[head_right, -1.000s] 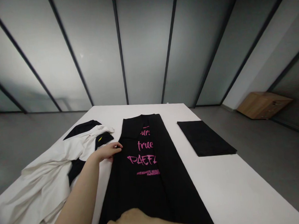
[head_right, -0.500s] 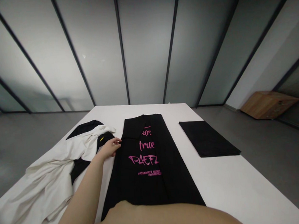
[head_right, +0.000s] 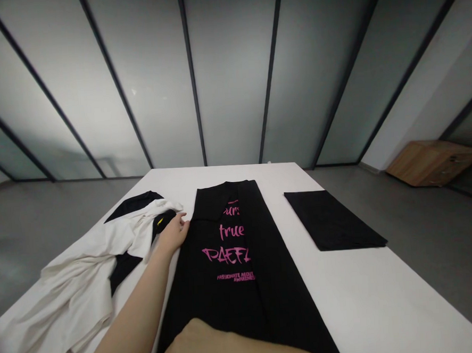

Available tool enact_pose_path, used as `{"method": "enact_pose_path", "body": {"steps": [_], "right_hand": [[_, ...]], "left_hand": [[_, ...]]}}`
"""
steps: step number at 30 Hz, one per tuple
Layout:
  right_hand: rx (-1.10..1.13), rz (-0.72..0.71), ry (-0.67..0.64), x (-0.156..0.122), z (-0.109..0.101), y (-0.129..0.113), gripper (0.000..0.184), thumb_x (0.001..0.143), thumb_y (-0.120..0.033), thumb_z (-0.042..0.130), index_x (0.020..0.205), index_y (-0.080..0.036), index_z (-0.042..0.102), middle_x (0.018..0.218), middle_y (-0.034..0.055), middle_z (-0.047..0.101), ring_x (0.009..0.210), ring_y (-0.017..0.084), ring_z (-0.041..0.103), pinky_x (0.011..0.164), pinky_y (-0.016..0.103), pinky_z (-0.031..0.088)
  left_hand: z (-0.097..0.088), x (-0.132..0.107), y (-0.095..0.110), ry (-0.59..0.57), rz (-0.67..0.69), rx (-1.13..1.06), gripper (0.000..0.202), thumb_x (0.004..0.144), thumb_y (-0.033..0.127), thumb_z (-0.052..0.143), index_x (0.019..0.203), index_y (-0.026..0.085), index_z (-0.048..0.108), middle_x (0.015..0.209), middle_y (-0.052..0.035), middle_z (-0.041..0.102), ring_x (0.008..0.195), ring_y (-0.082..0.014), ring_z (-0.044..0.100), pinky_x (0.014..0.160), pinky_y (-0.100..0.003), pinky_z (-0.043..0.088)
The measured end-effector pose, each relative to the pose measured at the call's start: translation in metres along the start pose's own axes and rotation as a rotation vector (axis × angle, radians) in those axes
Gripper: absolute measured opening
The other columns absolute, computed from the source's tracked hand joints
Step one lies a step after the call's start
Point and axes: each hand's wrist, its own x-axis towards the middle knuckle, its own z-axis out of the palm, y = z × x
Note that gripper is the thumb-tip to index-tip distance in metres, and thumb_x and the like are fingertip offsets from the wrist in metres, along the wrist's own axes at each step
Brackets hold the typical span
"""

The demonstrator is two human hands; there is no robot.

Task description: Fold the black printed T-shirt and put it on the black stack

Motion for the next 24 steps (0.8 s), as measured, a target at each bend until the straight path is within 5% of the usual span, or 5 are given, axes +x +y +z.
{"method": "enact_pose_path", "body": {"steps": [4, 11, 17, 24], "right_hand": [[0.070, 0.025, 0.013, -0.002, 0.002, 0.008, 0.021, 0.104, -0.053, 0.060, 0.110, -0.035, 0.068, 0.096, -0.0108, 0.078, 0.085, 0.014, 0.075, 0.067, 0.021, 0.044], [0.195, 0.052, -0.012, -0.003, 0.004, 0.010, 0.019, 0.097, -0.049, 0.071, 0.110, -0.034, 0.069, 0.090, -0.0106, 0.075, 0.079, 0.012, 0.072, 0.068, 0.018, 0.045], [0.199, 0.098, 0.067, -0.030, -0.045, -0.015, 0.034, 0.094, -0.037, 0.071, 0.128, -0.035, 0.071, 0.084, -0.0070, 0.075, 0.071, 0.013, 0.067, 0.066, 0.019, 0.044], [0.334, 0.346, 0.109, -0.089, -0.076, -0.020, 0.017, 0.090, -0.031, 0.068, 0.100, -0.024, 0.080, 0.077, -0.0034, 0.077, 0.062, 0.012, 0.063, 0.056, 0.019, 0.040]], "left_hand": [[0.008, 0.000, 0.003, -0.035, 0.176, 0.030, 0.045, 0.104, 0.039, 0.054, 0.146, 0.026, 0.062, 0.136, -0.0108, 0.068, 0.126, -0.0298, 0.059, 0.111, -0.041, 0.042], [0.014, 0.005, 0.003, -0.114, 0.093, 0.103, 0.049, 0.103, 0.039, 0.053, 0.149, 0.030, 0.064, 0.155, -0.0085, 0.060, 0.138, -0.0370, 0.048, 0.112, -0.052, 0.039], [0.012, 0.008, 0.000, -0.103, 0.069, 0.037, 0.045, 0.101, 0.035, 0.057, 0.144, 0.027, 0.068, 0.150, -0.0092, 0.064, 0.138, -0.0359, 0.052, 0.114, -0.048, 0.040], [0.011, 0.013, 0.011, -0.086, -0.004, -0.221, 0.036, 0.097, 0.028, 0.061, 0.127, 0.016, 0.078, 0.134, -0.0138, 0.074, 0.129, -0.0316, 0.064, 0.116, -0.040, 0.042]]}}
